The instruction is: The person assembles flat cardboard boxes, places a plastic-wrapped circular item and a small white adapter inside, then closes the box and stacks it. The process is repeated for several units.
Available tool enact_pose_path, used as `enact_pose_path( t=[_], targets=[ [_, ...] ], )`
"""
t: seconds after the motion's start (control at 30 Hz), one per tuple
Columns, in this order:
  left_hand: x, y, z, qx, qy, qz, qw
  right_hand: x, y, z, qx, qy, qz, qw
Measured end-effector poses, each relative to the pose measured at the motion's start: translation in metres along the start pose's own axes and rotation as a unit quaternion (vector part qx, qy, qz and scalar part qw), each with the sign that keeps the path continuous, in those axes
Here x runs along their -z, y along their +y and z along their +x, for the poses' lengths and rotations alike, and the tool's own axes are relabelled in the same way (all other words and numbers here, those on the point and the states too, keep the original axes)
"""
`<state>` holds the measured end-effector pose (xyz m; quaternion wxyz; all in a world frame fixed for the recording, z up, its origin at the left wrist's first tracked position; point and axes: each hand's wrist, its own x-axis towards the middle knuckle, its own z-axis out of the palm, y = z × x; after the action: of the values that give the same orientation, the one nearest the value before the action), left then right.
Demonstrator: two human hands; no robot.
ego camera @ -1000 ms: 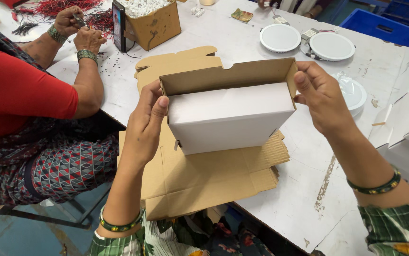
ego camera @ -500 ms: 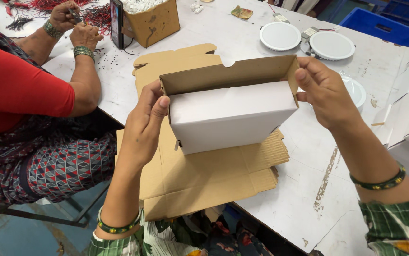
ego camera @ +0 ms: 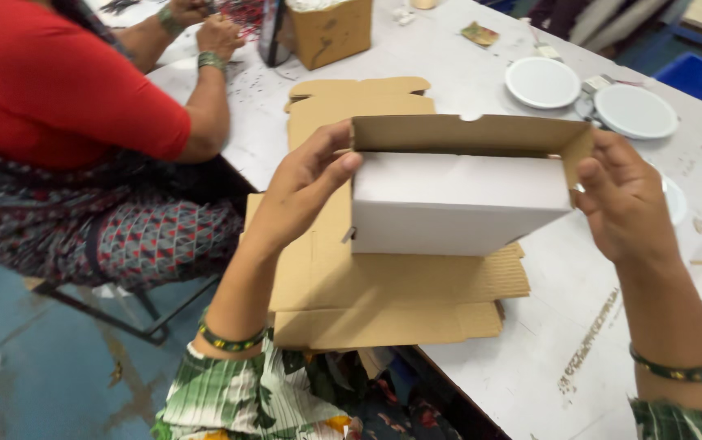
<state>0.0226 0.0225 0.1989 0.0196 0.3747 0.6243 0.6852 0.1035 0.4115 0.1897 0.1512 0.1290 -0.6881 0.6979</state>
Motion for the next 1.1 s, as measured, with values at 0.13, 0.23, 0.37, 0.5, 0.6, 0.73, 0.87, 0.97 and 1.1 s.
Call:
enact_pose_path(
  t=[0.13,0.23,0.37,0.5,0.6,0.73,0.87,0.97,1.1],
  targets=[
    [-0.002,0.005,0.003,-0.009,0.019,0.020,1.000,0.003,0.000,-0.001,0.007,-0.001,0.024,1.000],
    [-0.002,0.008,0.009,0.004,0.045,0.079,0.996,0.004,-0.001,-0.003,0.005,-0.005,0.019,1.000],
    [-0.003,0.007,0.019,0.011,0.046,0.037,0.998,0.002,-0.001,-0.002,0.007,0.001,0.016,1.000],
    [0.000,0.005,0.025,0.009,0.036,0.051,0.998,0.001,-0.001,0.000,0.006,0.000,0.025,1.000],
    [0.005,0.003,0.031,0.004,0.016,0.043,0.999,0.000,-0.001,0.002,0.009,-0.002,0.026,1.000],
    [0.010,0.001,0.041,0.028,0.019,0.062,0.998,0.000,0.000,0.003,0.010,-0.001,0.019,1.000],
    [0.016,0.001,0.041,0.011,-0.028,0.036,0.999,0.000,0.001,0.002,0.015,-0.003,0.029,0.999],
    [0.019,0.001,0.036,0.027,-0.023,0.053,0.998,0.000,0.002,0.001,0.017,0.003,0.022,1.000],
    [0.018,0.001,0.032,0.019,-0.026,0.028,0.999,0.001,0.004,0.001,0.019,0.001,0.017,1.000]
  ],
)
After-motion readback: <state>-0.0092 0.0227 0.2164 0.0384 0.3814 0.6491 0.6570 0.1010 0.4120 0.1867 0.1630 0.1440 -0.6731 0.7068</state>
